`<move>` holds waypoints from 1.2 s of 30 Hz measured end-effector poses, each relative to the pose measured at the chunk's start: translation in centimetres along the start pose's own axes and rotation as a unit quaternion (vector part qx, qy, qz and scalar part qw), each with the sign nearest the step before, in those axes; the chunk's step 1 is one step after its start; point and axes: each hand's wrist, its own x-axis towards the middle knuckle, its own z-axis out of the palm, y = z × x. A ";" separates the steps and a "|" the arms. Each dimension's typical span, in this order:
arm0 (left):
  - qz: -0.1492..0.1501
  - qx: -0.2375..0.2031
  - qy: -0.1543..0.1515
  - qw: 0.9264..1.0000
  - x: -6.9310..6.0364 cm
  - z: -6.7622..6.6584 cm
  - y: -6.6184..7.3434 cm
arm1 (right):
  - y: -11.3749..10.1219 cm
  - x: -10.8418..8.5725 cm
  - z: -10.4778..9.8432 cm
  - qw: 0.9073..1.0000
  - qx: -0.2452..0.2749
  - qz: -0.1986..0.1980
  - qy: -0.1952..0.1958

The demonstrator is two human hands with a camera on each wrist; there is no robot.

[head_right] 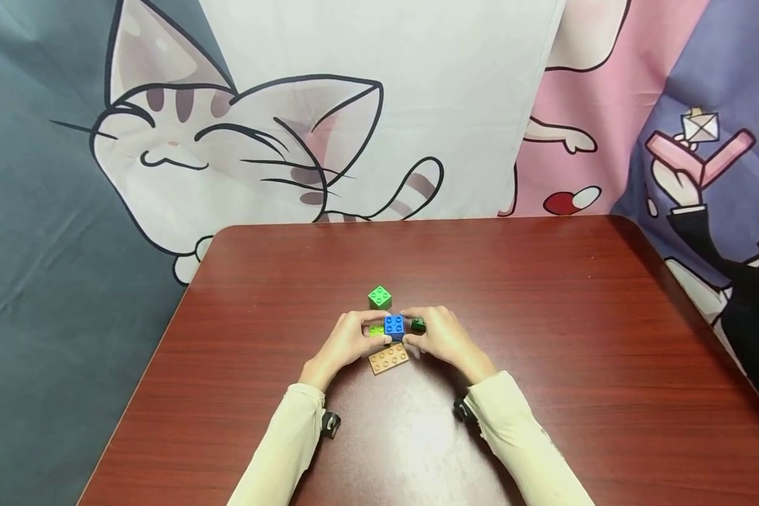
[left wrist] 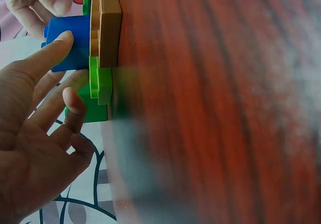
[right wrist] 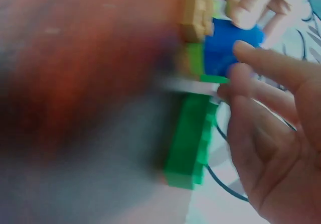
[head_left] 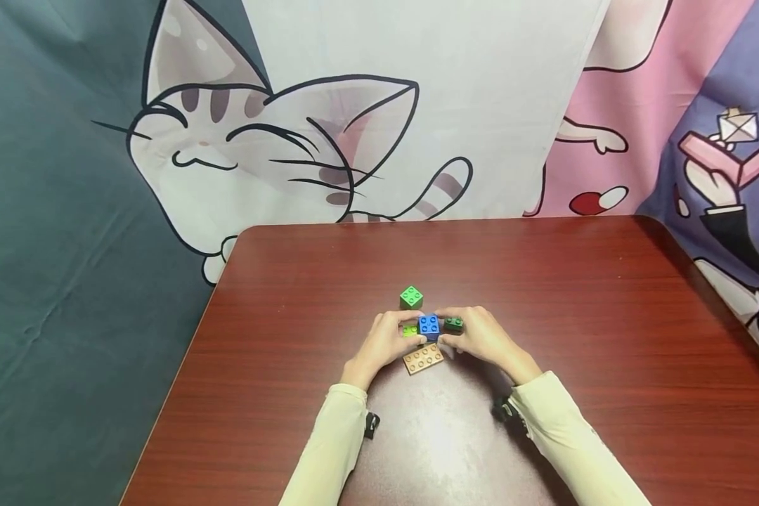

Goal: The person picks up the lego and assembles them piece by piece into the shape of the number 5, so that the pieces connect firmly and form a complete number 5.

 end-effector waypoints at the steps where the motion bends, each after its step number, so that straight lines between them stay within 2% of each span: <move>1: 0.001 -0.001 0.001 1.000 0.0 0.0 0.0 | 0.0 0.0 -0.3 1.000 -0.008 -0.007 0.004; 4: 0.000 -0.005 0.002 1.000 0.0 -0.1 0.1 | 0.4 -0.2 -1.2 0.999 -0.022 -0.008 0.027; 10: -0.011 -0.006 0.002 1.000 0.0 0.0 0.2 | 1.5 -0.6 -1.8 0.993 -0.076 0.045 0.075; 14: -0.016 -0.007 0.001 1.000 0.0 0.0 0.2 | 2.2 -0.9 -1.7 0.989 -0.110 0.075 0.065; 21: -0.022 -0.027 0.000 0.999 -0.1 0.1 0.0 | 2.7 -1.5 -1.6 0.985 -0.127 0.116 0.028; 28: -0.023 -0.028 0.004 0.999 -0.1 0.1 -0.1 | 3.2 -1.6 -1.2 0.981 -0.143 0.128 0.018; 33: -0.019 -0.027 0.004 0.999 0.0 0.1 -0.1 | 3.3 -1.7 -1.3 0.984 -0.124 0.126 0.029; 36: -0.021 -0.028 0.004 0.999 0.0 0.1 -0.2 | 3.2 -1.6 -1.4 0.988 -0.085 0.120 0.040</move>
